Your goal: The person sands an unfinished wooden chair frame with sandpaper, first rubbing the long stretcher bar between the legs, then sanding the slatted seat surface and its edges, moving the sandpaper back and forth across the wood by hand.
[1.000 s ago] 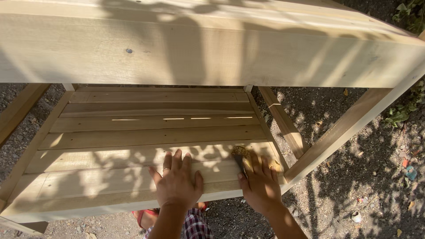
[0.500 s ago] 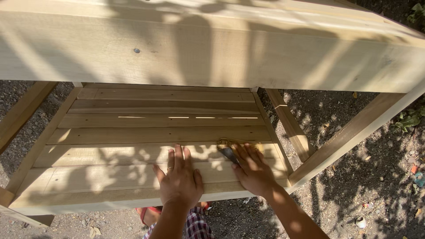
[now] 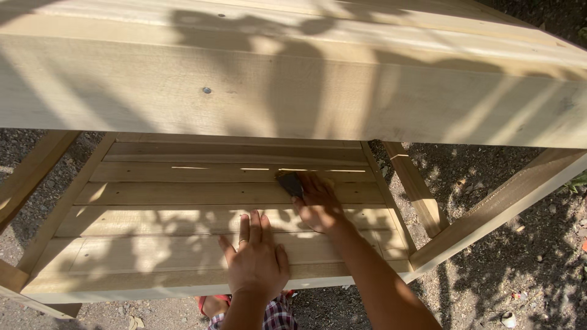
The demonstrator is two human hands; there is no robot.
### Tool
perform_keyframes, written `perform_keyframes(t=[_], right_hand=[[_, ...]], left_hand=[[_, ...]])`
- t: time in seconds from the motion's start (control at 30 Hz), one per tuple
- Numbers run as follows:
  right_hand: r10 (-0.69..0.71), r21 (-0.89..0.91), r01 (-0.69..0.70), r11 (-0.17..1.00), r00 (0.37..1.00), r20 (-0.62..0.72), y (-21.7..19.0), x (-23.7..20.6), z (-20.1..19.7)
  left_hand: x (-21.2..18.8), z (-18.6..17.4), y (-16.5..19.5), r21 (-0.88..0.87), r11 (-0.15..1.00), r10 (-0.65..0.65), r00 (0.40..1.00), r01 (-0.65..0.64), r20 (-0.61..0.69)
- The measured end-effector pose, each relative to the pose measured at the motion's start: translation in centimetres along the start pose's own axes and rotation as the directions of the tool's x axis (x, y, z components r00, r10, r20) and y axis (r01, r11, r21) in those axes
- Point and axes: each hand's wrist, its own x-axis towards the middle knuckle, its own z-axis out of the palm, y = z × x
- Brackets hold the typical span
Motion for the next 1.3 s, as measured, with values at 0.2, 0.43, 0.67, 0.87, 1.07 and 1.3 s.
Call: perform_keyframes(t=[0.2,0.43,0.67,0.87,1.07,1.3], right_hand=[[0.254,-0.066,-0.251,0.966,0.967,0.031,3.7,2.3,-2.9],[-0.37,0.027,0.387,0.921,0.897,-0.244,-6.9,2.8,1.8],[0.311,-0.129,-0.316,0.94,0.949,-0.06,9.6,-0.2,-5.5],[0.162,0.121,-0.178,0.977,0.978,0.131,-5.9,1.8,0.1],[-0.06,-0.15,0.044,0.988,0.993,-0.1,-2.4,-5.9,-0.2],[0.249,-0.423,-0.189,0.886,0.965,0.089,3.7,-9.7,-1.9]], left_hand=[[0.0,0.1,0.3,-0.01,1.0,-0.001,1.0,0.001,0.012],[0.0,-0.6,0.1,-0.037,0.999,-0.002,0.998,0.005,0.065],[0.2,-0.1,0.0,0.008,1.0,0.014,0.998,-0.015,0.066],[0.8,2.3,-0.2,-0.06,0.997,0.036,0.986,-0.047,-0.164],[-0.7,3.3,-7.4,-0.696,0.718,-0.262,0.918,-0.02,-0.296],[-1.7,2.2,-19.2,-0.47,0.869,-0.219,0.731,-0.154,-0.646]])
